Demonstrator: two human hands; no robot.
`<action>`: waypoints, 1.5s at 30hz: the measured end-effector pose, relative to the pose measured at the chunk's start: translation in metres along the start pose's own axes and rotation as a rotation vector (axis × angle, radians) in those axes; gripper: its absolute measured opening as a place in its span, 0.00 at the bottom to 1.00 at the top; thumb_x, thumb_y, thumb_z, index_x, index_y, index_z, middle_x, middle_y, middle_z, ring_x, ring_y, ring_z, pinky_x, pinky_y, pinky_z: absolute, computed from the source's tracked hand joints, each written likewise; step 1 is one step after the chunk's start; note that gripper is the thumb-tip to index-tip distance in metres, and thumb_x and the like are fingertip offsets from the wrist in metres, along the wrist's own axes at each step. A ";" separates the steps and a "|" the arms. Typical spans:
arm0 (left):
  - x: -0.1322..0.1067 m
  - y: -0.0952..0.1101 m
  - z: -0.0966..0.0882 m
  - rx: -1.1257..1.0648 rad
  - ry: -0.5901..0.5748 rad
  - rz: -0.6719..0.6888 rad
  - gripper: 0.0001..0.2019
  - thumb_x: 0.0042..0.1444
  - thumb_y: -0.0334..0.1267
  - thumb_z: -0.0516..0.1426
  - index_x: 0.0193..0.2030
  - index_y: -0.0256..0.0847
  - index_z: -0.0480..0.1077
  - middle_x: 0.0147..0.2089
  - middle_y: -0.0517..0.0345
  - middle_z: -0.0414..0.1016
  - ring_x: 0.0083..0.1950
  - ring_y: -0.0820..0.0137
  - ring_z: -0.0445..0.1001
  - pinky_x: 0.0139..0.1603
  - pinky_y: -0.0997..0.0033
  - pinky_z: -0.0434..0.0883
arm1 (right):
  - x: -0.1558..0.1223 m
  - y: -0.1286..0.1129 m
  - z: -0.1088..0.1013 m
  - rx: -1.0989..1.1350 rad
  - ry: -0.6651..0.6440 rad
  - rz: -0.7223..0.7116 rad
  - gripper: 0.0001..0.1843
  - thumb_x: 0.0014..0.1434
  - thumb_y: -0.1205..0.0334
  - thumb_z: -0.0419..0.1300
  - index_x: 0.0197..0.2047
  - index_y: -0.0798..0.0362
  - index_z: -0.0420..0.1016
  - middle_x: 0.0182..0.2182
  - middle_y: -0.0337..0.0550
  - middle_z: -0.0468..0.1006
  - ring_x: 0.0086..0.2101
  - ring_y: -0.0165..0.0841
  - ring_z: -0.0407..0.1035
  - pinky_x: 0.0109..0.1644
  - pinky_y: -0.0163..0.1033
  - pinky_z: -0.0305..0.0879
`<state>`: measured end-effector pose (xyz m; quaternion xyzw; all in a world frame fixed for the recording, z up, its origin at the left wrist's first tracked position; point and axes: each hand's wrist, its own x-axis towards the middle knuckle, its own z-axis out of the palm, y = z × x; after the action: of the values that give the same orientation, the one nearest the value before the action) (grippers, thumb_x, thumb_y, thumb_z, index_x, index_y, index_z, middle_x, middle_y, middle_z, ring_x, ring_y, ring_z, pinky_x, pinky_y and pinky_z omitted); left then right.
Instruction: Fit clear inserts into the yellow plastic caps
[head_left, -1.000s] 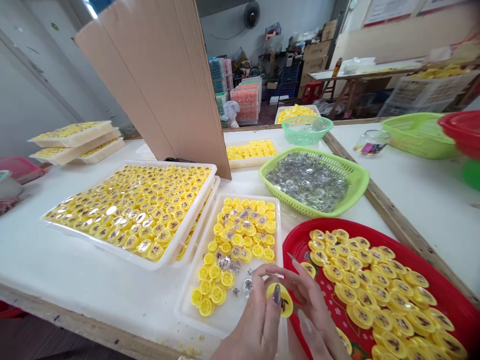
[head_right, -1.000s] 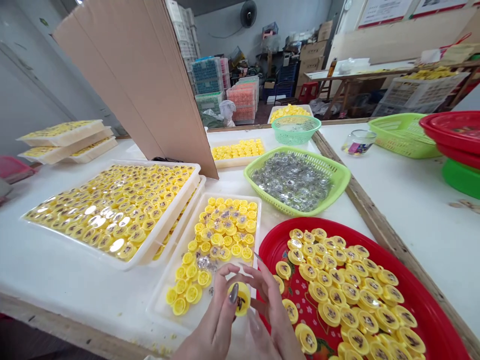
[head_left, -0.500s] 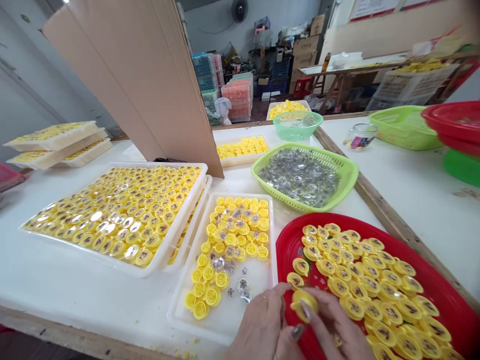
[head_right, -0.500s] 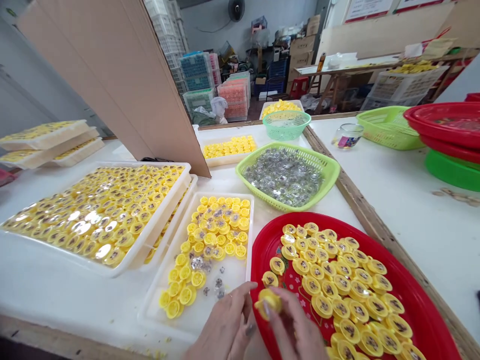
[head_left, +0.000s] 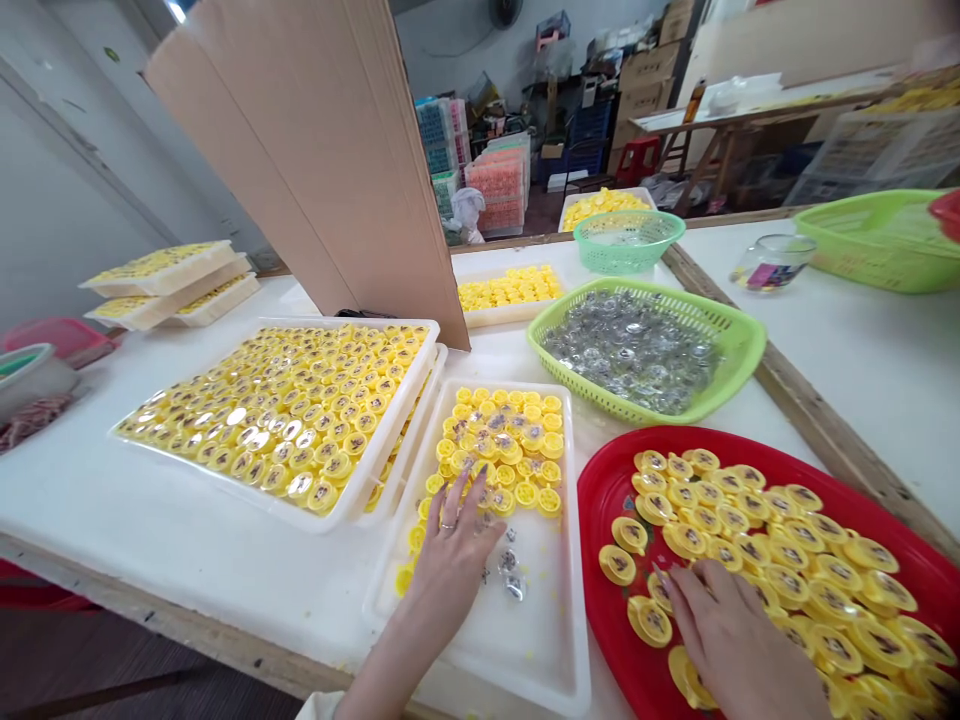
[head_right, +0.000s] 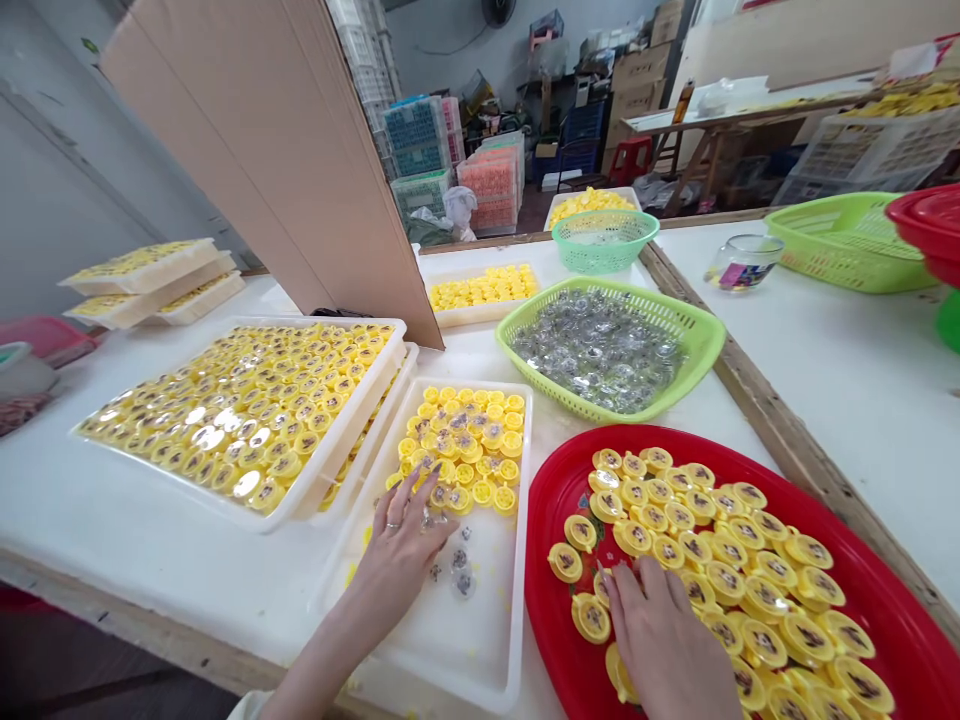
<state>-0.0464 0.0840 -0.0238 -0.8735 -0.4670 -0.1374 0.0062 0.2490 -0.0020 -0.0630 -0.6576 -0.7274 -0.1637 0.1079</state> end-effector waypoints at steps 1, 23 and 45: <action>0.001 0.003 0.005 0.024 0.008 0.046 0.11 0.58 0.30 0.58 0.45 0.49 0.76 0.70 0.48 0.55 0.71 0.47 0.50 0.63 0.37 0.57 | 0.001 0.001 -0.002 -0.023 0.005 -0.008 0.26 0.67 0.60 0.38 0.33 0.52 0.77 0.31 0.54 0.77 0.30 0.43 0.72 0.26 0.44 0.68; 0.004 0.038 -0.003 -0.345 -0.245 -0.111 0.09 0.64 0.32 0.52 0.36 0.41 0.73 0.75 0.54 0.42 0.73 0.46 0.25 0.65 0.27 0.47 | 0.043 -0.062 -0.040 0.524 0.113 -0.207 0.16 0.64 0.60 0.53 0.54 0.52 0.71 0.45 0.44 0.79 0.46 0.40 0.72 0.51 0.45 0.65; 0.071 0.001 0.021 0.008 -0.061 0.236 0.12 0.52 0.30 0.64 0.43 0.41 0.71 0.74 0.42 0.41 0.74 0.44 0.31 0.68 0.31 0.43 | 0.030 -0.052 -0.036 1.515 -0.427 0.408 0.13 0.61 0.48 0.58 0.35 0.49 0.70 0.31 0.37 0.71 0.32 0.30 0.68 0.38 0.32 0.66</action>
<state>-0.0034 0.1447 -0.0262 -0.9261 -0.3615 -0.1074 0.0117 0.1920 0.0077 -0.0234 -0.5427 -0.5115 0.5250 0.4101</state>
